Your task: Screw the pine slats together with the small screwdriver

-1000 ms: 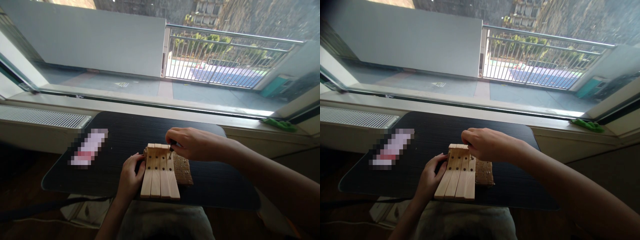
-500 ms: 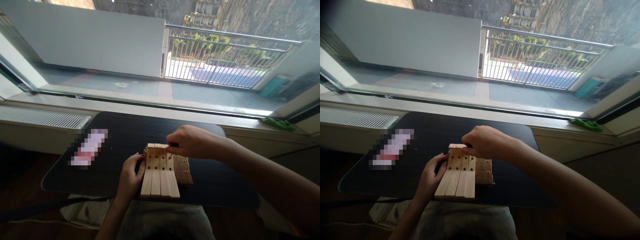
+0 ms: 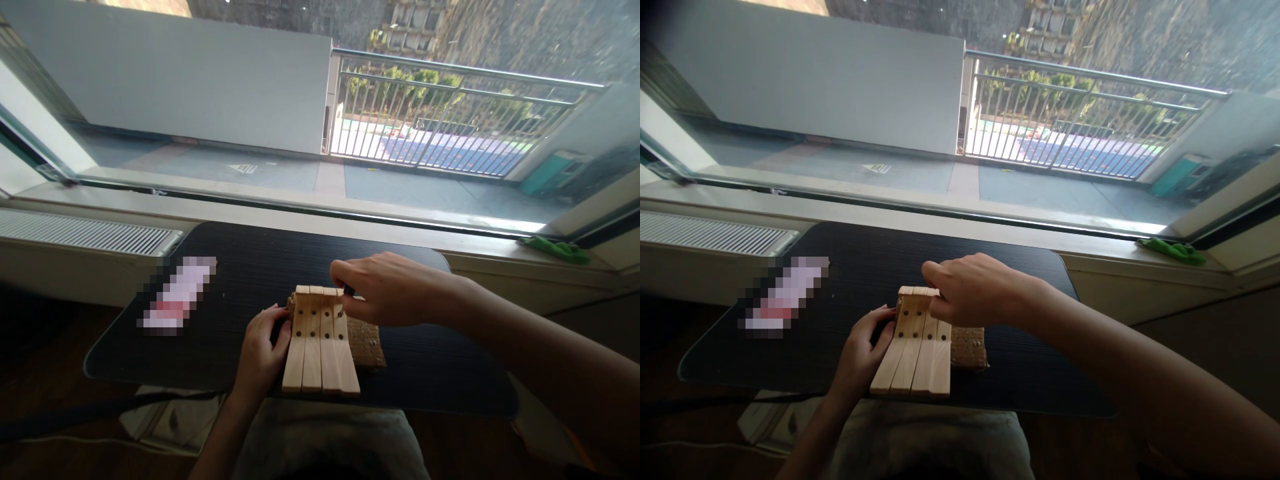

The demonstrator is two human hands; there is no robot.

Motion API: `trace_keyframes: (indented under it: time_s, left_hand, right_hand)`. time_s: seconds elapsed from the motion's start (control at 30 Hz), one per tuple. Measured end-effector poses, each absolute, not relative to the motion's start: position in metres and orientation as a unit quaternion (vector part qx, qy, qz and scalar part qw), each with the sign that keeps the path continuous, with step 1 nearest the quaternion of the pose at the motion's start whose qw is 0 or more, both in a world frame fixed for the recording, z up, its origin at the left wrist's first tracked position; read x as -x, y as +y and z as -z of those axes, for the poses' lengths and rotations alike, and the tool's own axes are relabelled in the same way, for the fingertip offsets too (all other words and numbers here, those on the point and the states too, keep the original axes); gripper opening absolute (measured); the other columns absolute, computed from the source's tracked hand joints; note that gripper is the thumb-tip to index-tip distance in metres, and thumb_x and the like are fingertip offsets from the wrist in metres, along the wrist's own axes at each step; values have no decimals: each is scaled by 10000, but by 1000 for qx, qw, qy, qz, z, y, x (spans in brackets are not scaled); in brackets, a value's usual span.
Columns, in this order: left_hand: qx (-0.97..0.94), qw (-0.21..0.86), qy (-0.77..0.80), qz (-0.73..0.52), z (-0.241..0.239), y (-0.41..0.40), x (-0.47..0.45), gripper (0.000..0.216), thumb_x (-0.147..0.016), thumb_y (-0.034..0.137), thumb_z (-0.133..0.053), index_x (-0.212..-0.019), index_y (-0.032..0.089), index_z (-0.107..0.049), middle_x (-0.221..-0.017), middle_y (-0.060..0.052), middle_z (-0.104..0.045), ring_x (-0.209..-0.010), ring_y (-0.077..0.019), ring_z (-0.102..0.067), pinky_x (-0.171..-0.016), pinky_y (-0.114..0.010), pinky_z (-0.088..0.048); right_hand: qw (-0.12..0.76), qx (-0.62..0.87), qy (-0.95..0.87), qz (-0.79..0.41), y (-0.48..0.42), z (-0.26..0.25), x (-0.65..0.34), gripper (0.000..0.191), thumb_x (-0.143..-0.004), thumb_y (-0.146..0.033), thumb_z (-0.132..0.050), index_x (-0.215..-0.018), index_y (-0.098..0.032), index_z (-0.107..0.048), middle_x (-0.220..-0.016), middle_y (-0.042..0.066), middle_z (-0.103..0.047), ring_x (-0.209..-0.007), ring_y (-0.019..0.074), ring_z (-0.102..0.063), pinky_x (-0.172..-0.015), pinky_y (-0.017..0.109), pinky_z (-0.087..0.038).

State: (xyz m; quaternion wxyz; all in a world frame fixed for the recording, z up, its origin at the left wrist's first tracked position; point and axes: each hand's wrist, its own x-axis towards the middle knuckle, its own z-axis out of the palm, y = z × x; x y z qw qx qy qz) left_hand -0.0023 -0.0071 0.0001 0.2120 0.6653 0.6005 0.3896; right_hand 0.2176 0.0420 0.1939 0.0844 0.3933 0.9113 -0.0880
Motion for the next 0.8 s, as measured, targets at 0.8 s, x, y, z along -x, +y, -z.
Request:
trace_keyframes:
  time_s: [0.8]
  left_hand:
    - [-666, 213, 599, -389, 3, -8, 3, 310, -882, 380, -490, -1020, 178, -680, -1130, -123, -701, -1148, -304, -609, -1013, -491, -464]
  right_hand:
    - [103, -369, 916, 120, 40, -196, -213, 163, -944, -247, -399, -862, -193, -529, -680, 7, -578, -515, 119, -391, -492, 269, -239]
